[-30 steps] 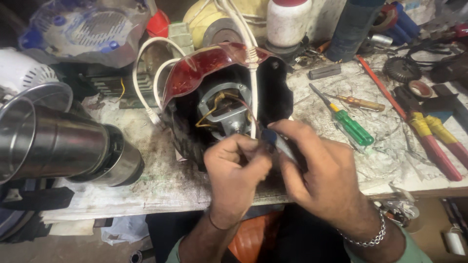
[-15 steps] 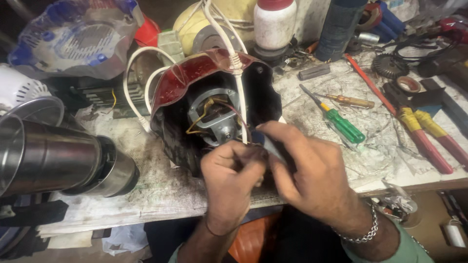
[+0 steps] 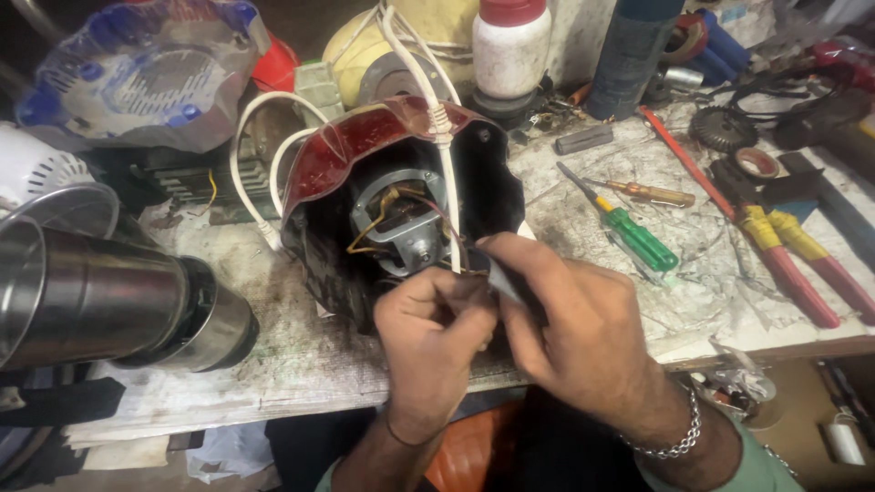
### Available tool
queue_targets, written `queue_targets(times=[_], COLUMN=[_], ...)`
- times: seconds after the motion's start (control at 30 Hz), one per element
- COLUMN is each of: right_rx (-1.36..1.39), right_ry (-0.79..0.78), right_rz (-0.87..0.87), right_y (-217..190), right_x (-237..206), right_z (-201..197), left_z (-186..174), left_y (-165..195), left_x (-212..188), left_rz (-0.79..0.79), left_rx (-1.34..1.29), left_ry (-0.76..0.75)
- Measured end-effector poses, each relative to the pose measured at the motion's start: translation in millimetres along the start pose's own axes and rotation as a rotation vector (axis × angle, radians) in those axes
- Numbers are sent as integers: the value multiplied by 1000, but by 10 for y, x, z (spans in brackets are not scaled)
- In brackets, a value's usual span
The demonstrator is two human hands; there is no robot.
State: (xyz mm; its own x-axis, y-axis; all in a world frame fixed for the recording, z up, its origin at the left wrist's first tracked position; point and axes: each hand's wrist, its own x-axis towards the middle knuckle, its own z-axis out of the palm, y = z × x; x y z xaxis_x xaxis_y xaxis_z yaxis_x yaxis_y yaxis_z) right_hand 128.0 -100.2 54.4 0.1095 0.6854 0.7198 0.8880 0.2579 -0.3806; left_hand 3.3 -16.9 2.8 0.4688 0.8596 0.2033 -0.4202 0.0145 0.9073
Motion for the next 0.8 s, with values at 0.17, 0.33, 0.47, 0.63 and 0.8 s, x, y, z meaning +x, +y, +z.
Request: queue_targets(times=[0.17, 0.33, 0.47, 0.63, 0.8], right_rx=[-39, -44, -13, -6, 7], right_ry=[-28, 5, 5, -7, 1], right_rz=[-34, -110, -102, -51, -75], right_y=[4, 0, 4, 4, -5], right_x=[-16, -12, -10, -7, -3], right_z=[29, 62, 52, 33, 36], left_z=[-26, -51, -56, -47, -60], left_y=[-21, -39, -36, -43, -44], left_x=[23, 45, 44, 26, 44], left_rz=[43, 55, 95, 61, 67], left_rx=[-42, -121, -96, -78, -78], left_ry=[16, 52, 14, 29, 57])
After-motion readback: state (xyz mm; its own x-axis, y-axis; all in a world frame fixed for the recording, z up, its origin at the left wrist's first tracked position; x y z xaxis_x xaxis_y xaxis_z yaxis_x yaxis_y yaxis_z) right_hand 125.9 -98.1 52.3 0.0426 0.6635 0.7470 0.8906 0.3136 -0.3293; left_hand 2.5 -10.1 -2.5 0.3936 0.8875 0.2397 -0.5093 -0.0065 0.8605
